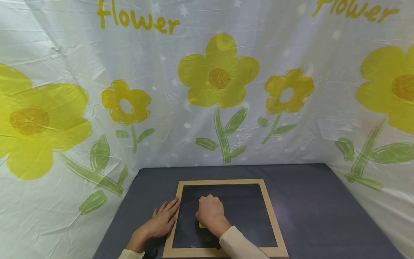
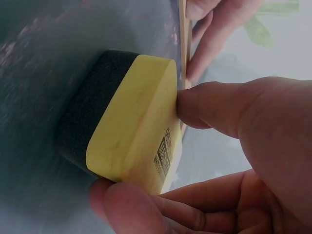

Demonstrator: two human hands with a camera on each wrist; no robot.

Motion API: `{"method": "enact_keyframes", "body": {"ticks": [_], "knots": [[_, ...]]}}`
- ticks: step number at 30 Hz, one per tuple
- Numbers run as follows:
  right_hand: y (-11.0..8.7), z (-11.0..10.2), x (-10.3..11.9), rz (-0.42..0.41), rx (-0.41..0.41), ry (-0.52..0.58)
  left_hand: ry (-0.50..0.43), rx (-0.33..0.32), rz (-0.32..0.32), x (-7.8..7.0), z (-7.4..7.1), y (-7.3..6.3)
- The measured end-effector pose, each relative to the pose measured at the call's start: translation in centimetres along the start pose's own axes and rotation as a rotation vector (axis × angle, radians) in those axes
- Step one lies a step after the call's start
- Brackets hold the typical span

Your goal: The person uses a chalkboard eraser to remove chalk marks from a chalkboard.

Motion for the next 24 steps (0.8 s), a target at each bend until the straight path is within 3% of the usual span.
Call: {"method": "enact_keyframes", "body": {"ticks": [7,14,17,24], "knots": [[0.5,0.4,1.5,-0.018,0.018,-0.03,0.003,-0.009,-0.001,-0.2,-0.1,-0.3],[0.7,0.4,1.7,-0.015,0.018,-0.01,0.023,-0.027,-0.01,1.1,0.7,0.8],[0.8,0.5,1.6,-0.007,0.014,-0.008,0.018,-0.007,-0.032,0.6,0.4,0.4],[0.7,0.5,1.8,-0.013,0.008,-0.045,0.017,0.01,-0.014,0.1,-0.1,-0.1]]}}
Point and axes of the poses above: each hand's wrist, its own y-axis towards the middle knuckle, its own z-axis out of the palm, x = y × z, the point moved 8 cm from there along y, towards the middle knuckle, and after that the axes turned 11 degrees about -z, right-handed, at the moved point
